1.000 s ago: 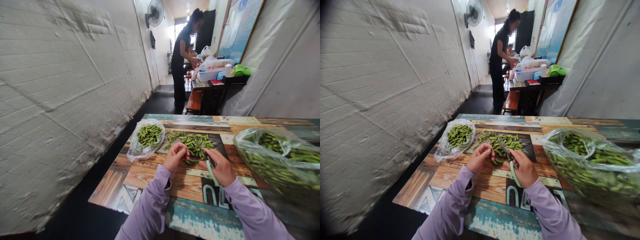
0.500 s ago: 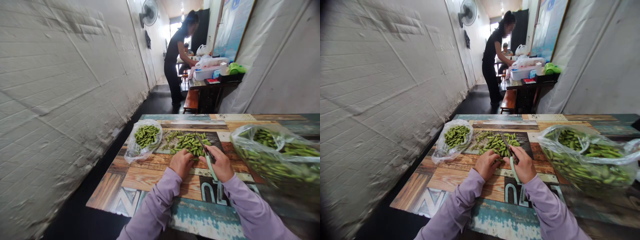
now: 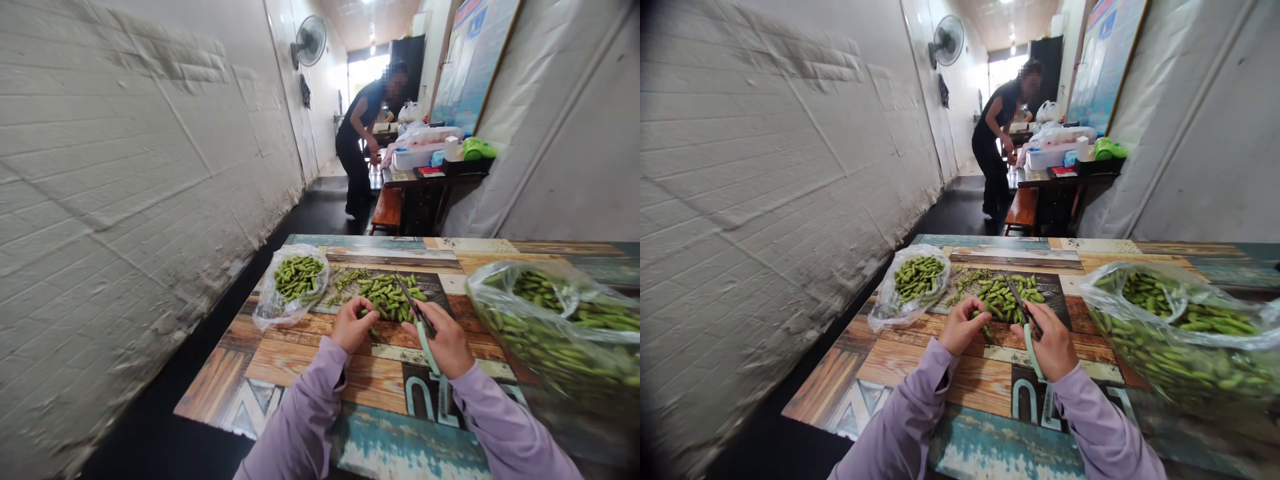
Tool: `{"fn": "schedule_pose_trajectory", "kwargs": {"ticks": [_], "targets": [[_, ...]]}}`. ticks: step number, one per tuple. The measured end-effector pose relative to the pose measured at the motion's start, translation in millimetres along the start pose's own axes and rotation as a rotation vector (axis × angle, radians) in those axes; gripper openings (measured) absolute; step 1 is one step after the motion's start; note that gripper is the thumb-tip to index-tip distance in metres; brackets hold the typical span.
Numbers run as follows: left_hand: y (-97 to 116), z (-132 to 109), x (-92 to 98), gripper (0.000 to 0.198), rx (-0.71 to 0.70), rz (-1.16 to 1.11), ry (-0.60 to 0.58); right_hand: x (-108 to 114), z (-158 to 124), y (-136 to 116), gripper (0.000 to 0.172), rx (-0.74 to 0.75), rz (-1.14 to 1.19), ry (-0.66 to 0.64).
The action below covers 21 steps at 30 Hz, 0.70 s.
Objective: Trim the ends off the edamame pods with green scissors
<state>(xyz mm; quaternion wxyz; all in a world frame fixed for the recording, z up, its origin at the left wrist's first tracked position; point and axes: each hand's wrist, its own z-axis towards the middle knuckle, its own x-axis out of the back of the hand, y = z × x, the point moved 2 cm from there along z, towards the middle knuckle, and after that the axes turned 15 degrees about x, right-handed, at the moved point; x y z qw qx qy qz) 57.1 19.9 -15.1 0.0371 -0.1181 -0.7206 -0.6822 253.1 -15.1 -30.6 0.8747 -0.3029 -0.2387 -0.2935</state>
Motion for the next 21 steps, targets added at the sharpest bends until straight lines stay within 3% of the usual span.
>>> {"fn": "schedule_pose_trajectory", "kwargs": {"ticks": [3,8,21], "targets": [[1.7,0.5,1.4,0.019,0.045,-0.198,-0.065,-1.0,-1.0,-0.1,0.04,0.011,-0.001,-0.003],[5.9,-5.9,-2.2,0.032,0.207,-0.3,-0.202,-2.8,-1.7,-1.3,0.039,0.032,-0.003,-0.021],[6.8,-7.3,-2.8,0.042,0.262,-0.399,-0.34,-6.1,-1.8,-6.5,0.037,0.014,0.006,-0.072]]}}
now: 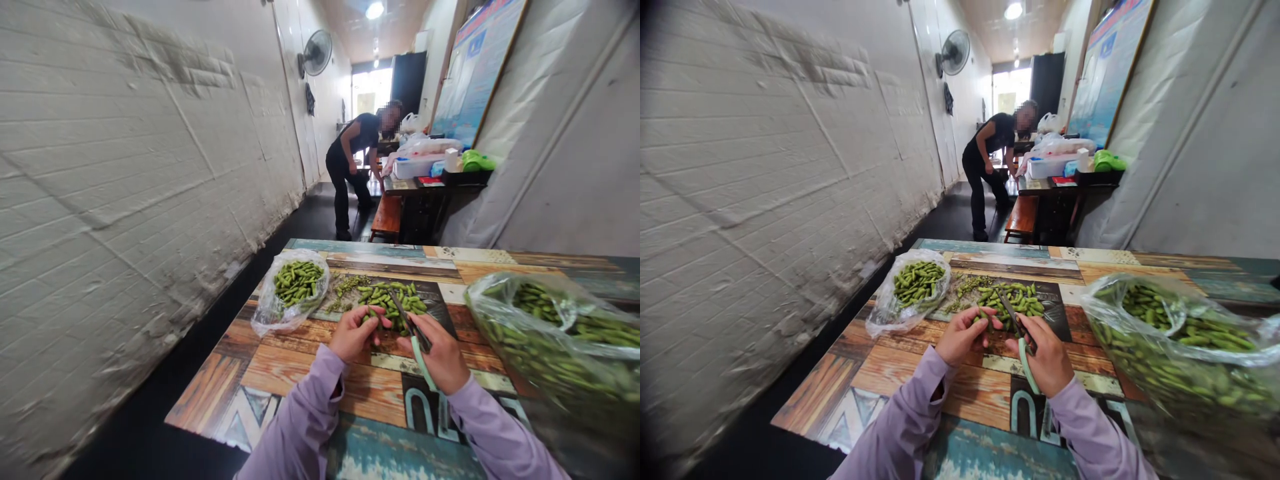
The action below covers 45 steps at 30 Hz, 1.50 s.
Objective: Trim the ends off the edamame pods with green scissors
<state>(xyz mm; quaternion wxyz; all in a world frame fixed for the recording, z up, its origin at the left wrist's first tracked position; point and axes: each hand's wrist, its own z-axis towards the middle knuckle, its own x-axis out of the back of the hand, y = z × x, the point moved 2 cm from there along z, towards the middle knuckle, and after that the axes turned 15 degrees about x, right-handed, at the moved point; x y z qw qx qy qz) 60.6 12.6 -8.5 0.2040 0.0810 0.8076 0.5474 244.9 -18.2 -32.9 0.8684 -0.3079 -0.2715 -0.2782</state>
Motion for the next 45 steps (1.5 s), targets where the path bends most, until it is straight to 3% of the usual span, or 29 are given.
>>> {"fn": "schedule_pose_trajectory", "kwargs": {"ticks": [10,16,25,32,45], "targets": [[-3,4,4.6,0.04,-0.085,0.09,0.159,-2,1,-5,0.04,0.028,0.031,-0.009],[-5,6,6.7,0.042,-0.012,0.04,0.103,-1,2,-8,0.041,0.021,0.064,-0.025],[-3,5,0.2,0.041,-0.047,-0.088,0.045,-2,0,-4,0.043,0.018,0.048,-0.034],[-2,3,1.5,0.045,-0.017,-0.038,0.071,-4,-2,-4,0.045,0.048,0.079,-0.068],[-2,0,0.6,0.037,-0.13,0.196,0.076,-1,3,-14,0.052,0.071,0.152,-0.124]]}}
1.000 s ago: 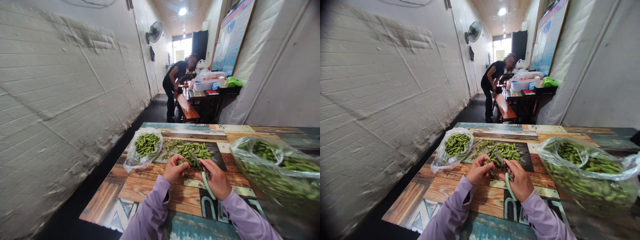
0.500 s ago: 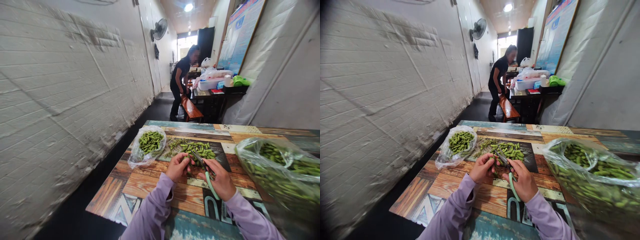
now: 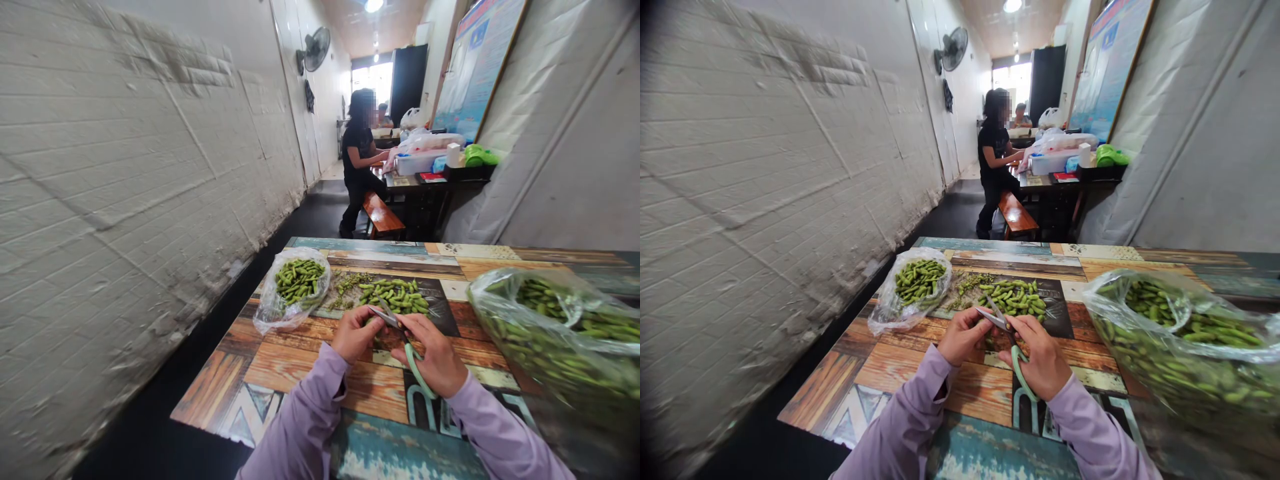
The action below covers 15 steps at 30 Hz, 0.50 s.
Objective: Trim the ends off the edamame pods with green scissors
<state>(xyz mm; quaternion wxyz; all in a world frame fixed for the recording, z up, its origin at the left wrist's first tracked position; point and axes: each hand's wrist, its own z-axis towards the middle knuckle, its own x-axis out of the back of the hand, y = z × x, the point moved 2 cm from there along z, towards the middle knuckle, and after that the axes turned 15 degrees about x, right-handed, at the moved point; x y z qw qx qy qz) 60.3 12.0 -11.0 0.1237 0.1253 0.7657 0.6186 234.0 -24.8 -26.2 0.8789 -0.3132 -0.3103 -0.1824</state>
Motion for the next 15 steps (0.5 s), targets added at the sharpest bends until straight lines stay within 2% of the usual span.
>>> {"fn": "schedule_pose_trajectory", "kwargs": {"ticks": [5,15], "targets": [[3.2,-0.1,-3.1,0.037,-0.065,-0.013,-0.007,0.8,1.6,-2.4,0.054,0.018,-0.015,0.033],[0.2,0.9,-1.5,0.034,-0.071,0.042,-0.006,0.2,2.9,-3.7,0.05,0.001,0.08,0.0]]}}
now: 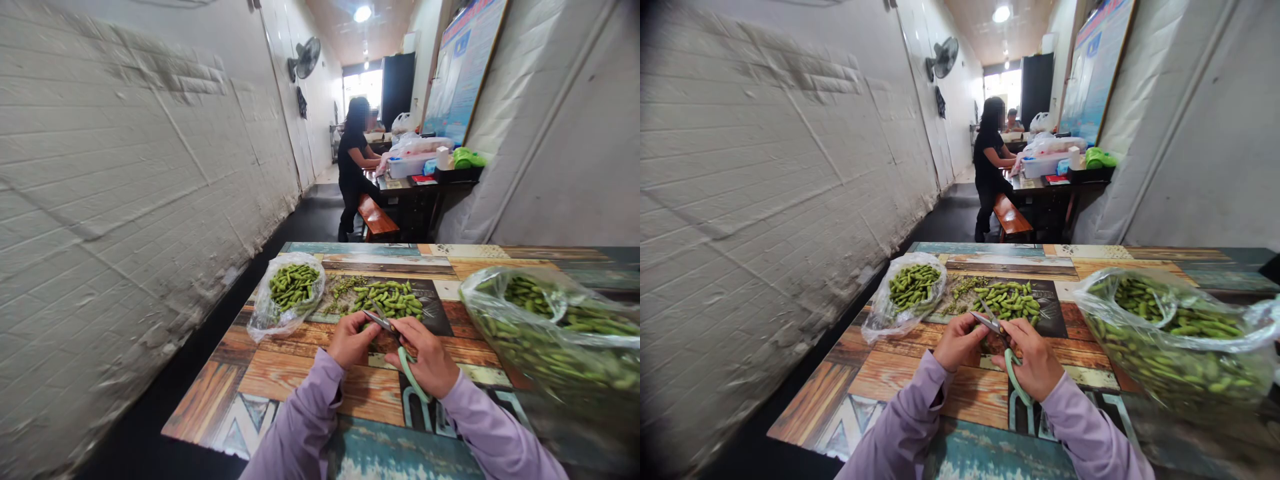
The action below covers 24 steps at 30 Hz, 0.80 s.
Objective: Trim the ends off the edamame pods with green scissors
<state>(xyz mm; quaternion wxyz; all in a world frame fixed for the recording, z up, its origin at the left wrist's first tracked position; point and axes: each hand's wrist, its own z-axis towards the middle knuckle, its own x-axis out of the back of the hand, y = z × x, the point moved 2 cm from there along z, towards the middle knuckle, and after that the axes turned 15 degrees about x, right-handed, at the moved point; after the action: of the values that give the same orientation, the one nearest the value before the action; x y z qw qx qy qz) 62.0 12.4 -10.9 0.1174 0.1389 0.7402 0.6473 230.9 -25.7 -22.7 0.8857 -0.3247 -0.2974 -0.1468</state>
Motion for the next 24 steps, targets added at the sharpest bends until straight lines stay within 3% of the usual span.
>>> {"fn": "schedule_pose_trajectory", "kwargs": {"ticks": [16,24], "targets": [[2,0,5.2,0.027,-0.001,0.099,0.025,1,-3,4,0.043,0.036,-0.066,-0.027],[-5,4,10.3,0.035,0.124,-0.313,0.108,3,-8,15,0.039,-0.032,-0.188,0.087]]}}
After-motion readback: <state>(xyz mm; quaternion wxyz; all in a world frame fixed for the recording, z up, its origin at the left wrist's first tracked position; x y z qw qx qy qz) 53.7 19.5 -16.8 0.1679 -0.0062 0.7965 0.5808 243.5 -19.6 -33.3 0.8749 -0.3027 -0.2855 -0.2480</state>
